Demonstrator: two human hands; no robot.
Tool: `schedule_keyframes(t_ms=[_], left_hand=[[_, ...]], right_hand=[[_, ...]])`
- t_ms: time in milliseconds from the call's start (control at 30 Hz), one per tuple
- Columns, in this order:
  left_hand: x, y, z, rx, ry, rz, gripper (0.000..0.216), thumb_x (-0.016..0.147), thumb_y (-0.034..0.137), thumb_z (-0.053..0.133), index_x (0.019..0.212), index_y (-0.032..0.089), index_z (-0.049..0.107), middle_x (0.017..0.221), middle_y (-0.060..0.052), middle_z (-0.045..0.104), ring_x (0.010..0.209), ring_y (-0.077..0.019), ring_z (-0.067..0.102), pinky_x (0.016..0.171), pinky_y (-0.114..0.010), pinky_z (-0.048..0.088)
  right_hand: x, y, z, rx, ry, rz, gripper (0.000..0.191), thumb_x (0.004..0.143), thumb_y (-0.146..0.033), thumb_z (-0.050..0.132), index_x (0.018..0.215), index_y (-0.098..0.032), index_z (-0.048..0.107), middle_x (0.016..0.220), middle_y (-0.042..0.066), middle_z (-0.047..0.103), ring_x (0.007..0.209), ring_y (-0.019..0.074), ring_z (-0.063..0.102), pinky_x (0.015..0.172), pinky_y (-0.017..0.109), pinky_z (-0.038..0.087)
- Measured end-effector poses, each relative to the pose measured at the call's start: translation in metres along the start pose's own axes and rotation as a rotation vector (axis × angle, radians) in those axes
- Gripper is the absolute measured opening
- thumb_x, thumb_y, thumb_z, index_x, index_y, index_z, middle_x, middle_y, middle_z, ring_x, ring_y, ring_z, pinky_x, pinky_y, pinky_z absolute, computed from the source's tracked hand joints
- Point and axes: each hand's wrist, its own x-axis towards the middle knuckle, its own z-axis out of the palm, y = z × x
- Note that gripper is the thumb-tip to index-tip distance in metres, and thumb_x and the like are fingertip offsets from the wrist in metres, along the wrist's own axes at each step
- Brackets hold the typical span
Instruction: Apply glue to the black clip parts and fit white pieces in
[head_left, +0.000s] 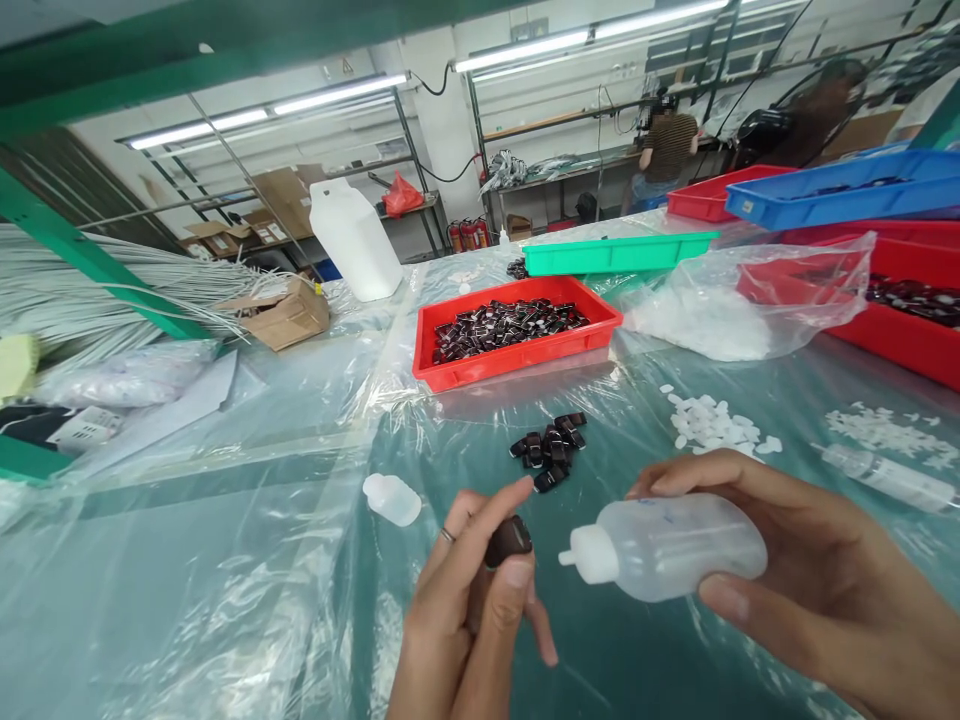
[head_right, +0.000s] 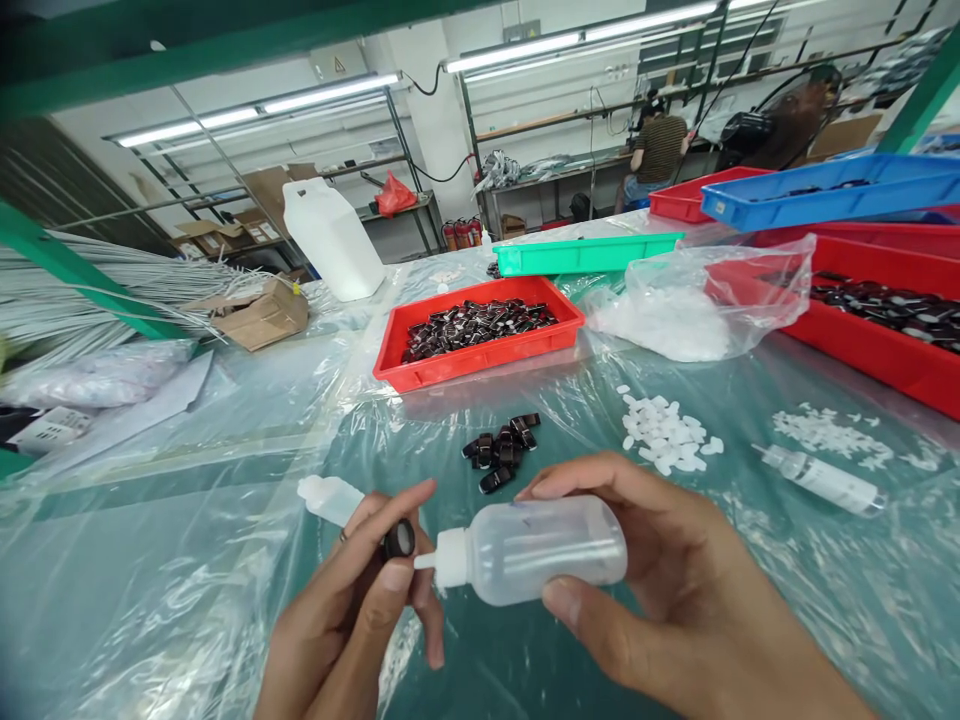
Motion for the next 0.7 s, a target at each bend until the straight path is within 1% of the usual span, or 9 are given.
schedule_keyframes(t_ms=[100,200,267,333,467,567,700], left_hand=[[0.002,-0.001,-0.002,0.024,-0.029,0.037,0.032,0.105,0.028,0.049,0.131,0.032,0.068,0.094,-0.001,0.05,0.061,-0.0089,0.059,0.057,-0.022,0.058],[0.005,-0.002,-0.007,0.093,-0.045,0.096,0.031,0.101,0.018,0.057,0.122,0.035,0.073,0.104,-0.003,0.057,0.073,-0.0106,0.063,0.067,-0.021,0.058],[0.006,-0.003,-0.009,0.101,-0.042,0.133,0.032,0.099,0.015,0.06,0.119,0.035,0.075,0.105,-0.004,0.061,0.08,-0.0131,0.065,0.067,-0.021,0.058],[0.006,-0.003,-0.01,0.075,-0.045,0.155,0.029,0.1,0.015,0.06,0.119,0.033,0.073,0.103,-0.005,0.064,0.08,-0.015,0.065,0.064,-0.023,0.057],[0.004,-0.004,-0.01,0.033,-0.048,0.188,0.019,0.1,0.016,0.061,0.109,0.029,0.07,0.103,-0.006,0.066,0.078,-0.0163,0.065,0.061,-0.025,0.055],[0.004,-0.005,-0.01,0.049,-0.027,0.246,0.017,0.1,0.014,0.061,0.106,0.027,0.069,0.103,-0.006,0.066,0.08,-0.0173,0.065,0.061,-0.025,0.054],[0.005,-0.005,-0.009,0.096,-0.002,0.279,0.017,0.099,0.014,0.06,0.104,0.027,0.069,0.103,-0.007,0.067,0.089,-0.0207,0.067,0.065,-0.027,0.054]], right_hand=[[0.0,0.001,0.0,-0.012,-0.003,0.011,0.03,0.085,-0.033,0.077,0.111,-0.045,0.067,0.102,-0.005,0.076,0.083,0.0156,0.075,0.067,0.017,0.062],[0.001,0.002,0.002,-0.027,0.006,-0.001,0.029,0.086,-0.034,0.077,0.11,-0.045,0.067,0.1,-0.006,0.076,0.081,0.0129,0.075,0.067,0.014,0.06],[0.002,0.0,0.005,-0.024,0.054,-0.019,0.026,0.085,-0.035,0.077,0.108,-0.043,0.067,0.098,-0.006,0.075,0.078,0.011,0.074,0.065,0.01,0.058],[0.002,-0.001,0.007,-0.051,0.075,-0.04,0.025,0.085,-0.035,0.077,0.106,-0.043,0.067,0.098,-0.007,0.075,0.079,0.0111,0.075,0.066,0.01,0.059],[0.001,-0.002,0.009,-0.13,0.061,-0.08,0.029,0.083,-0.034,0.078,0.108,-0.043,0.066,0.102,-0.006,0.076,0.085,0.0145,0.077,0.068,0.014,0.061],[-0.002,-0.002,0.01,-0.162,0.147,-0.101,0.028,0.08,-0.036,0.081,0.105,-0.04,0.07,0.099,-0.002,0.076,0.087,0.0191,0.077,0.065,0.017,0.063],[-0.008,-0.003,0.012,-0.193,0.266,-0.061,0.034,0.072,-0.041,0.086,0.103,-0.034,0.075,0.093,0.006,0.075,0.091,0.03,0.076,0.063,0.029,0.066]])
